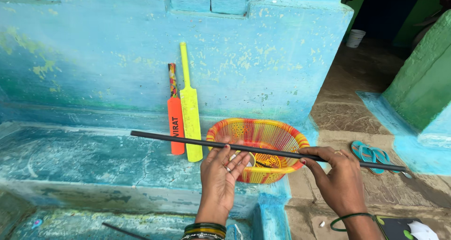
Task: The person picks up and handles various plastic toy parts and objects, including a rod, a medical kit box, a black base, a white ball, and a doll head, placing them into a basket.
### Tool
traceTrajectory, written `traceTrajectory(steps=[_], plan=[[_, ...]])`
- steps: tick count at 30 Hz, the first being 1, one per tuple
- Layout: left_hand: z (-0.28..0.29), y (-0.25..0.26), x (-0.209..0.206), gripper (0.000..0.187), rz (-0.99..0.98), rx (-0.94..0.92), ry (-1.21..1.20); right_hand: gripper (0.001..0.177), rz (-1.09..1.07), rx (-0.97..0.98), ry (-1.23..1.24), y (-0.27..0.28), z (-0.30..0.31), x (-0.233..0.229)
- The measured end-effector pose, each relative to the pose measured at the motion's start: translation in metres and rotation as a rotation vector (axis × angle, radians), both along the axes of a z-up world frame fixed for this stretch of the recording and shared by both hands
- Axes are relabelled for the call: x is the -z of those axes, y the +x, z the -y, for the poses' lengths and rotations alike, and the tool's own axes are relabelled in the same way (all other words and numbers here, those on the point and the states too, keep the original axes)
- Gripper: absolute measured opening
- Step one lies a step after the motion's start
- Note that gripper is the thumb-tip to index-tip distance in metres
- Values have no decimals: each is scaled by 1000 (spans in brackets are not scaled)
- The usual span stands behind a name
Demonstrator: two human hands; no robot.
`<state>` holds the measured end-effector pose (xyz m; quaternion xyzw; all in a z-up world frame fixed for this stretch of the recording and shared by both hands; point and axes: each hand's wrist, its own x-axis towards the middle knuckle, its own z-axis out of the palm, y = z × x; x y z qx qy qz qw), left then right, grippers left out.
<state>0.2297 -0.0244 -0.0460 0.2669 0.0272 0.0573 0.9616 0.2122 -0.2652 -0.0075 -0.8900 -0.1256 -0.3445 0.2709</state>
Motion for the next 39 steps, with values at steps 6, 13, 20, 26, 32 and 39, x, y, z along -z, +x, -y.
traceTrajectory(steps=[6, 13, 20, 26, 32, 39], plan=[[33, 108, 22, 28, -163, 77, -74, 20, -127, 152, -85, 92, 30, 6], [69, 196, 76, 32, -289, 133, -145, 18, -172, 265, -167, 152, 50, 25], [103, 285, 141, 40, -458, 215, -185, 17, -296, 433, -209, 212, 53, 52], [128, 353, 204, 40, -578, 314, -198, 16, -426, 584, -297, 269, 51, 93], [127, 395, 254, 44, -677, 317, -176, 15, -560, 618, -340, 338, 42, 152], [113, 430, 251, 56, -656, 326, -93, 35, -272, 459, -413, 416, 35, 210]])
